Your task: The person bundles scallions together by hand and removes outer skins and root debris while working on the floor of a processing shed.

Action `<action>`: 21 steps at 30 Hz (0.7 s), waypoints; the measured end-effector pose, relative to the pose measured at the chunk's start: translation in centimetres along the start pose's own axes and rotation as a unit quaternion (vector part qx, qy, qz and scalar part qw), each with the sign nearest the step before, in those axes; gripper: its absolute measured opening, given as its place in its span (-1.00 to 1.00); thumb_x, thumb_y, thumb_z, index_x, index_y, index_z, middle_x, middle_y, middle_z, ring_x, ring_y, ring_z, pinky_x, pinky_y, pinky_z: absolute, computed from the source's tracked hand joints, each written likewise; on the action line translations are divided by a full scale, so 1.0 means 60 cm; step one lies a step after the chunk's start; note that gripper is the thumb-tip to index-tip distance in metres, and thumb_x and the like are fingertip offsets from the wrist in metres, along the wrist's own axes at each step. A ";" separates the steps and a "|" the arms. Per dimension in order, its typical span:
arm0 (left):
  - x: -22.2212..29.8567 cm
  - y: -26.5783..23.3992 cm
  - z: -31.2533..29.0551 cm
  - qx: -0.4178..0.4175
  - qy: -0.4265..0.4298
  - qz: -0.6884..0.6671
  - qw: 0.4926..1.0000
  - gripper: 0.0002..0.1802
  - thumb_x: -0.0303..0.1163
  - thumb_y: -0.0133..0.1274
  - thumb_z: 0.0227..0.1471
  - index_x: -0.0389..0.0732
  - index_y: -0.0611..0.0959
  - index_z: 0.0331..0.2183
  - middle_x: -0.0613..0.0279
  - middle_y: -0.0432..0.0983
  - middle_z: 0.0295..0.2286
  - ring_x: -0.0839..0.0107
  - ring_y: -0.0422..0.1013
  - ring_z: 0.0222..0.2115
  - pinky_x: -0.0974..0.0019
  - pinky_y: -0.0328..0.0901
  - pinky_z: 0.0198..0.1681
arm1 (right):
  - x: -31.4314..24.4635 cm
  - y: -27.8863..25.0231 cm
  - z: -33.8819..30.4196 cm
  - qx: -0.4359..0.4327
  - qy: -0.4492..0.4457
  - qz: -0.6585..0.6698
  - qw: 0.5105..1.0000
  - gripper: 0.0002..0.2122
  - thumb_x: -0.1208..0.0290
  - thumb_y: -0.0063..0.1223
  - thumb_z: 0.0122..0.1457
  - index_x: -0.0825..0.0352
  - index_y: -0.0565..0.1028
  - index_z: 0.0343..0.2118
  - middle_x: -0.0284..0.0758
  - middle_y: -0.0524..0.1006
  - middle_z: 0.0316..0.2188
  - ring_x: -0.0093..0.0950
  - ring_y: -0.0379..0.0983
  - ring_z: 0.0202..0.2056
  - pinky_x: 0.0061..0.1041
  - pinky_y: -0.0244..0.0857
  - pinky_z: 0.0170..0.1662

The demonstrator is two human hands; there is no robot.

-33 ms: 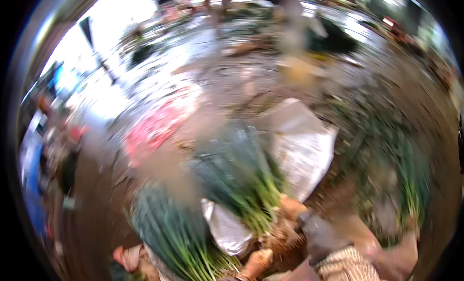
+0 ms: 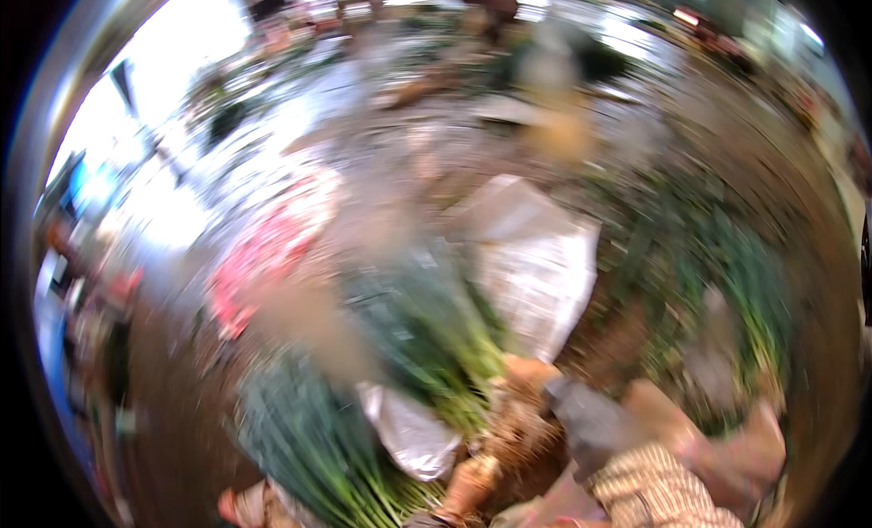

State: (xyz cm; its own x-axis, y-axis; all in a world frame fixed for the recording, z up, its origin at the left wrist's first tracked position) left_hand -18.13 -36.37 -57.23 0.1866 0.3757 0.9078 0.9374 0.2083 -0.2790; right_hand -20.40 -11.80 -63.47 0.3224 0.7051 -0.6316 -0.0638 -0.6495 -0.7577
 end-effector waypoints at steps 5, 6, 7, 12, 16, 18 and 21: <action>0.219 -0.067 0.128 0.048 0.166 0.247 0.954 -0.65 -0.32 0.11 -0.05 -0.14 0.53 -0.16 0.10 0.51 -0.28 0.18 0.46 -0.29 0.25 0.36 -0.20 | 0.043 -0.358 -0.066 -0.056 0.210 -0.073 0.973 -0.64 0.10 -0.06 0.15 0.34 0.52 -0.22 -0.18 0.53 -0.31 -0.23 0.45 -0.26 -0.24 0.34 -0.17; 0.272 -0.046 0.167 0.043 0.237 0.294 0.925 -0.61 -0.30 0.12 -0.05 -0.17 0.51 -0.13 0.09 0.50 -0.28 0.15 0.46 -0.29 0.24 0.35 -0.21 | 0.070 -0.449 -0.127 -0.011 0.228 -0.108 0.968 -0.62 0.09 -0.05 0.13 0.35 0.52 -0.23 -0.16 0.54 -0.33 -0.18 0.46 -0.26 -0.22 0.33 -0.17; 0.327 -0.020 0.197 0.042 0.310 0.339 0.887 -0.57 -0.28 0.12 -0.06 -0.20 0.50 -0.11 0.09 0.50 -0.28 0.13 0.45 -0.30 0.23 0.35 -0.23 | 0.100 -0.528 -0.202 0.045 0.248 -0.123 0.960 -0.61 0.09 -0.04 0.11 0.37 0.52 -0.24 -0.14 0.55 -0.35 -0.14 0.47 -0.26 -0.21 0.33 -0.18; 0.529 0.229 0.330 -0.124 0.384 0.378 0.833 -0.62 -0.41 0.14 -0.15 -0.16 0.53 -0.18 0.07 0.51 -0.35 0.08 0.45 -0.40 0.18 0.35 -0.31 | 0.348 -0.601 -0.682 0.255 0.316 -0.032 0.913 -0.49 0.01 -0.05 0.12 0.39 0.41 -0.06 -0.01 0.50 -0.19 -0.11 0.45 -0.15 -0.19 0.31 -0.11; 0.572 0.539 0.416 -0.347 0.451 0.352 0.743 -0.65 -0.39 0.10 -0.12 -0.24 0.52 -0.20 0.07 0.54 -0.34 0.11 0.49 -0.38 0.23 0.38 -0.33 | 0.547 -0.512 -1.161 0.283 0.641 0.067 0.710 -0.29 -0.02 0.08 0.06 0.53 0.25 0.08 0.09 0.39 -0.04 -0.12 0.36 0.00 -0.30 0.24 0.05; 0.532 0.714 0.464 -0.469 0.358 0.333 0.736 -0.60 -0.35 0.12 -0.10 -0.24 0.51 -0.16 0.00 0.53 -0.29 0.11 0.50 -0.36 0.24 0.38 -0.34 | 0.635 -0.456 -1.361 0.367 0.692 0.046 0.620 -0.26 -0.05 0.05 0.07 0.53 0.19 0.11 0.09 0.28 0.07 -0.12 0.25 0.10 -0.29 0.17 0.11; 0.427 0.956 0.552 -0.562 0.344 0.212 0.722 -0.44 -0.08 0.10 -0.03 -0.22 0.47 -0.06 -0.04 0.44 -0.14 0.14 0.45 -0.22 0.20 0.35 -0.25 | 0.735 -0.384 -1.465 0.443 0.720 0.113 0.522 -0.14 -0.21 -0.10 0.08 0.49 0.03 0.20 0.06 0.11 0.19 -0.13 0.02 0.22 -0.29 -0.04 0.23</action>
State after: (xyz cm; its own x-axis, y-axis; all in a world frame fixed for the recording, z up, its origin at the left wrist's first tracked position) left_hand 30.69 15.09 -60.35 0.2660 -0.4264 0.8645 0.3281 -0.8033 -0.4971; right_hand 78.31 9.24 -59.42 0.5479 -0.7193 -0.4270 -0.4601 0.1672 -0.8720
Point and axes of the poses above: each hand's wrist, its own z-axis towards the middle knuckle, its own y-axis out of the palm, x = y × z, the point moved 9 cm from there along z, towards the middle knuckle
